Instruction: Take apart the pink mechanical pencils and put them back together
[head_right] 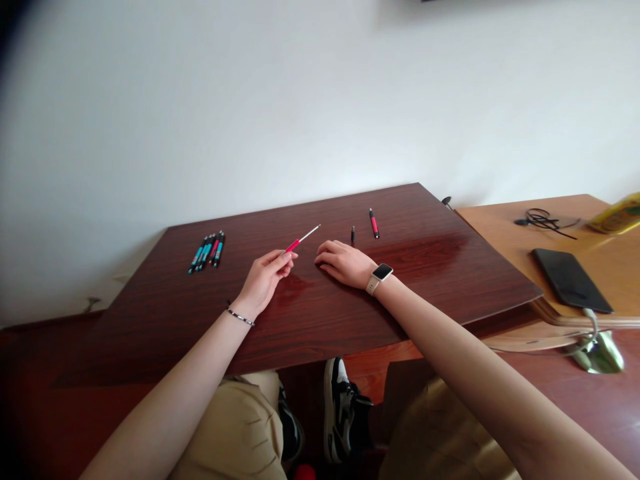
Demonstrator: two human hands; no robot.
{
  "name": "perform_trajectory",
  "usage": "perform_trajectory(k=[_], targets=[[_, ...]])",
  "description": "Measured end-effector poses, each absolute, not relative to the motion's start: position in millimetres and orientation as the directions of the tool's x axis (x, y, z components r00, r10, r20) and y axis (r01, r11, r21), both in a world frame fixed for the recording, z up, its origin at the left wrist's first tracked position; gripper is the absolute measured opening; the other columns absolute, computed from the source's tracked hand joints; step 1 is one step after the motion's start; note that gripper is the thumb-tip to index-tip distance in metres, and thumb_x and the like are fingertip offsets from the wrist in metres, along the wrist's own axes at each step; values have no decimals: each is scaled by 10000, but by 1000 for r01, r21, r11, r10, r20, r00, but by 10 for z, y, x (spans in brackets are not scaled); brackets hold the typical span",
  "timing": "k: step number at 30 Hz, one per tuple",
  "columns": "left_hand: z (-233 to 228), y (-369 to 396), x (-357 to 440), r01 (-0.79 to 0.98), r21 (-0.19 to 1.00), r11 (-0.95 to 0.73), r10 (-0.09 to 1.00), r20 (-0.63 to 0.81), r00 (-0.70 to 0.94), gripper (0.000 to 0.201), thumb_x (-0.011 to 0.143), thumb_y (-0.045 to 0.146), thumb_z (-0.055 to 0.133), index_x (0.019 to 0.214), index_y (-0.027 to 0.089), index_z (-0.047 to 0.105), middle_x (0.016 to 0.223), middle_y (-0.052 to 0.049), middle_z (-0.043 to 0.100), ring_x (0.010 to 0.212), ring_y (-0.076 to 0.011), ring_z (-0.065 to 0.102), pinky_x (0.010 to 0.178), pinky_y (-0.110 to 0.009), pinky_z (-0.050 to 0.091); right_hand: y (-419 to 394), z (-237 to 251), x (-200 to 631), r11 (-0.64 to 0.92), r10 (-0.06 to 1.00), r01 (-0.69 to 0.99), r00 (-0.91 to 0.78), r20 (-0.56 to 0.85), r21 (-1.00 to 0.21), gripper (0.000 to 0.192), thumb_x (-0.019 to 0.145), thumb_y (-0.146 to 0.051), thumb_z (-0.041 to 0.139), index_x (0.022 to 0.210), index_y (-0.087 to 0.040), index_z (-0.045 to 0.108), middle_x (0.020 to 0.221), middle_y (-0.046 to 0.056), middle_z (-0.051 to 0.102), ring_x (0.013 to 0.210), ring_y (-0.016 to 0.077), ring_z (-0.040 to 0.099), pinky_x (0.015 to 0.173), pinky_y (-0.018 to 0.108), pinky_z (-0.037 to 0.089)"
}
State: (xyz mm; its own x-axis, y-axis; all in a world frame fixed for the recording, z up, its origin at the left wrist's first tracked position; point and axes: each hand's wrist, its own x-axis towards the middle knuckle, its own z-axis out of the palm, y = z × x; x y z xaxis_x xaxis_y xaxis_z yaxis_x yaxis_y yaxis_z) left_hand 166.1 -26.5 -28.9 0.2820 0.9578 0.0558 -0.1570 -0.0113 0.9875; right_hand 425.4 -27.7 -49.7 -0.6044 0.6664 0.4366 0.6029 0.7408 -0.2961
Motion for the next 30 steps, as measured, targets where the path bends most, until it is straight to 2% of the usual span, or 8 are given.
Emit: perform_trajectory(k=[3, 10, 17, 23, 26, 30], targets=[[-290, -263, 1656, -157, 988, -13, 956, 58, 288, 256, 872, 422, 832, 951, 179, 851, 842, -51, 653, 753, -127, 518, 683, -273, 402, -258, -512, 4258, 727, 682, 611, -590, 432, -314, 274, 1097, -292, 480, 1153, -239, 743, 1149, 101, 703, 1062, 260, 644, 990, 410, 552], [-280, -264, 1657, -153, 988, -4, 959, 47, 279, 266, 855, 432, 838, 931, 178, 847, 836, -56, 668, 740, -131, 527, 674, -284, 403, -394, -410, 4328, 641, 746, 723, -507, 432, -258, 238, 1041, -366, 593, 1206, -215, 673, 1133, 111, 688, 1055, 287, 638, 956, 414, 539], [-291, -258, 1654, -143, 990, -4, 958, 45, 282, 267, 862, 421, 831, 944, 167, 848, 818, -49, 661, 736, -121, 522, 675, -267, 396, -413, -476, 4482, 571, 817, 730, -461, 345, -377, 103, 1012, -323, 623, 1027, -230, 663, 1048, 76, 665, 912, 235, 655, 833, 348, 535], [-283, -260, 1654, -123, 992, -15, 959, 49, 278, 272, 864, 424, 823, 951, 167, 845, 834, -53, 673, 736, -120, 527, 676, -264, 407, -356, -541, 4470, 567, 820, 720, -447, 357, -400, 169, 1062, -367, 563, 992, -227, 625, 1046, 97, 668, 892, 244, 657, 813, 354, 526], [-274, -266, 1654, -57, 997, -54, 958, 67, 277, 279, 866, 433, 819, 954, 169, 847, 836, -57, 690, 731, -127, 539, 674, -271, 419, -359, -509, 4467, 519, 845, 704, -339, 413, -484, 152, 1059, -366, 575, 1005, -231, 619, 996, 83, 707, 844, 237, 675, 778, 352, 526], [-266, -282, 1658, 61, 990, -128, 953, 106, 284, 273, 859, 427, 819, 965, 176, 848, 830, -50, 711, 740, -144, 572, 688, -280, 448, -381, -430, 4527, 418, 858, 582, -1, 513, -698, 175, 1022, -412, 656, 1001, -239, 639, 847, 31, 739, 742, 207, 701, 724, 336, 548]])
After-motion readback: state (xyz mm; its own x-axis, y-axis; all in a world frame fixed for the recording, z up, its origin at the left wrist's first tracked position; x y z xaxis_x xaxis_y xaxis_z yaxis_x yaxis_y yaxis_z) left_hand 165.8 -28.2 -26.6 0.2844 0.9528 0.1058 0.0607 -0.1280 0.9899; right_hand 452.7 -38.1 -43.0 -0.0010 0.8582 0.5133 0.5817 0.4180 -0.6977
